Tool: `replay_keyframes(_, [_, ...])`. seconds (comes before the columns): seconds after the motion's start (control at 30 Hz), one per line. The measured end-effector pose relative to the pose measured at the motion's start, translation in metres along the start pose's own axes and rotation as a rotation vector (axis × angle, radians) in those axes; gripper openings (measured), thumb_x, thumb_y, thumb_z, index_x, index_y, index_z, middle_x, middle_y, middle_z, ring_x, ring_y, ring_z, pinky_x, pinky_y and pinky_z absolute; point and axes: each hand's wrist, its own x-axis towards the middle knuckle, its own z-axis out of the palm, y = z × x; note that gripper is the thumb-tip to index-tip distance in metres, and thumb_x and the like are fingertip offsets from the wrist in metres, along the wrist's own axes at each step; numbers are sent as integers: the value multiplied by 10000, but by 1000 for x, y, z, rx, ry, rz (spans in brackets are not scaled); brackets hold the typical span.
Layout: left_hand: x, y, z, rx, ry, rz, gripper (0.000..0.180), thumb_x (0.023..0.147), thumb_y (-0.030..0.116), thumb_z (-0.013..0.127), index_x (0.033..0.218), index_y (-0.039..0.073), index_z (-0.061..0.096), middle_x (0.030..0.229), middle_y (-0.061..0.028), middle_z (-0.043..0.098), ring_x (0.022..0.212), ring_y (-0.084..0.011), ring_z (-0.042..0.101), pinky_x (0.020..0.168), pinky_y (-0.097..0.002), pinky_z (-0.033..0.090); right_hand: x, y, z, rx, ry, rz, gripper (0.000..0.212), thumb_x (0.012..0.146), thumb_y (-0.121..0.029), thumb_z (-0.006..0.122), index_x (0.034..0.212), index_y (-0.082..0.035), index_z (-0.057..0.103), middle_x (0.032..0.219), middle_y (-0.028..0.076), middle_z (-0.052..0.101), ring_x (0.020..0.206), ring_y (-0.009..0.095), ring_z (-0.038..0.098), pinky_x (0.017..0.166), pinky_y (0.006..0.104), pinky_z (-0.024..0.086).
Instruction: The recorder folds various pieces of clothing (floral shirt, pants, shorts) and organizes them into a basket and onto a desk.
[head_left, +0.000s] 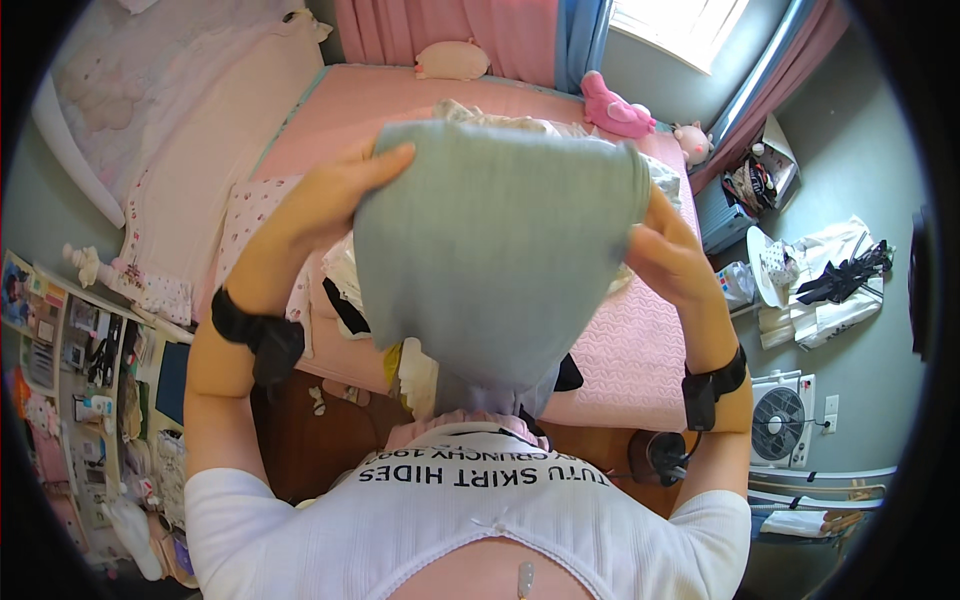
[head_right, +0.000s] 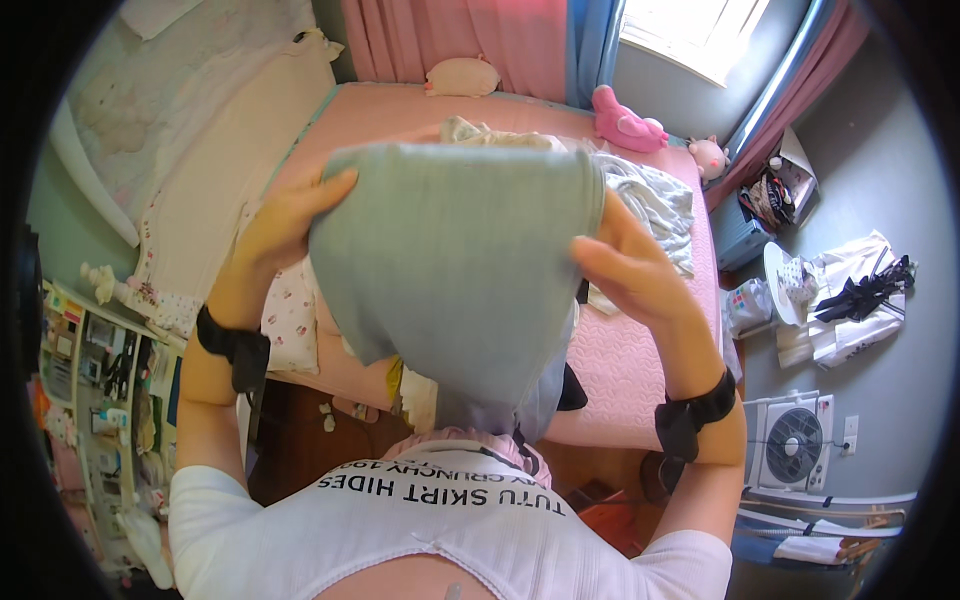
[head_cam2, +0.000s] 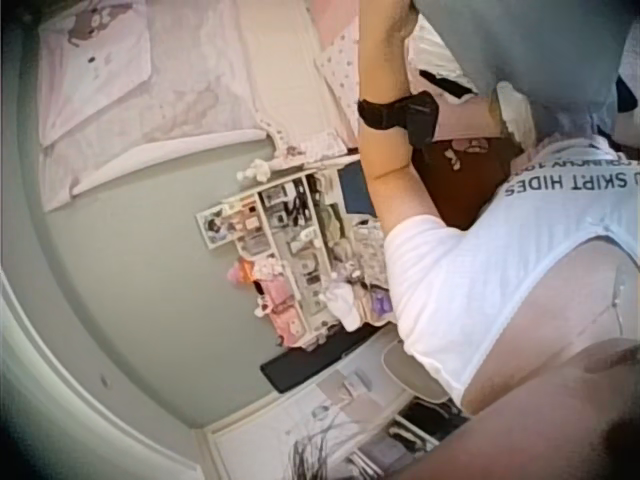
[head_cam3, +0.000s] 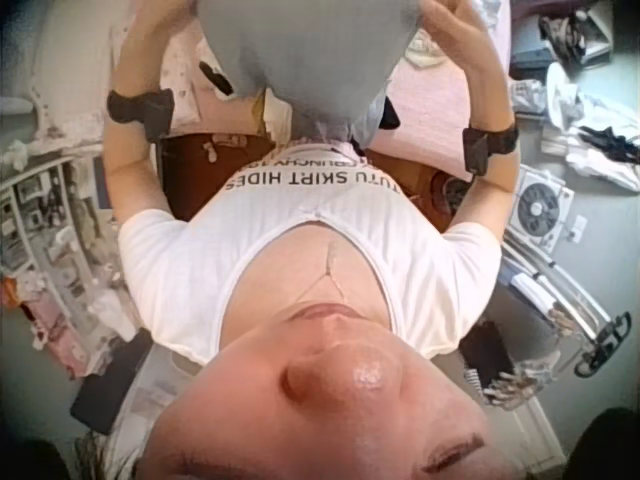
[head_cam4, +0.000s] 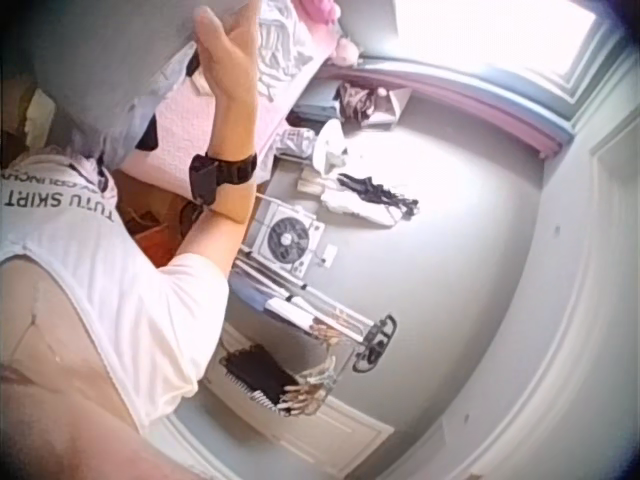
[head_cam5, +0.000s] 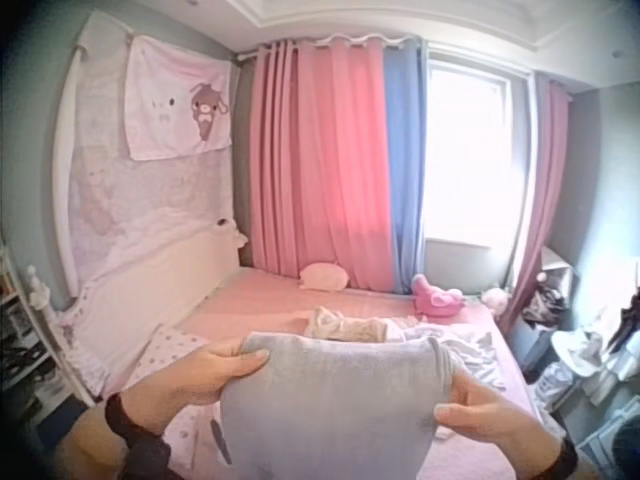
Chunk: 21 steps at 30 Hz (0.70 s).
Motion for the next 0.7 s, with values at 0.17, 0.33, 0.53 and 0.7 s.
replay_keyframes(0.17, [112,-7,-60,27,-18,51,343,826,252,513,1030,-24,502,939,-74,567,821,-143,546,733,-270,438,90,37,-58,-496,115,-44,388,757,-94,548,1114,24,449,1002,61,528,904,117,485,802,254,379])
replay_keyframes(0.33, [170,64,-81,-34,83,172,368,826,308,501,1039,9,514,976,-58,570,864,-140,542,787,-282,413,173,-17,-76,-538,252,-328,259,778,-155,548,963,25,546,839,55,589,756,109,535,686,230,421])
replay_keyframes(0.53, [104,93,-26,-41,-85,352,267,814,172,533,999,-19,520,899,-87,583,761,-168,561,710,-275,447,132,-39,-73,-486,277,-307,284,783,-174,546,996,14,533,857,44,585,752,104,529,687,223,414])
replay_keyframes(0.7, [35,-70,-38,-178,-6,-89,323,826,200,523,1080,4,483,1018,-20,539,910,-111,509,792,-257,418,31,88,-57,-387,191,121,310,778,-166,574,1044,-16,522,894,0,561,792,72,495,691,217,393])
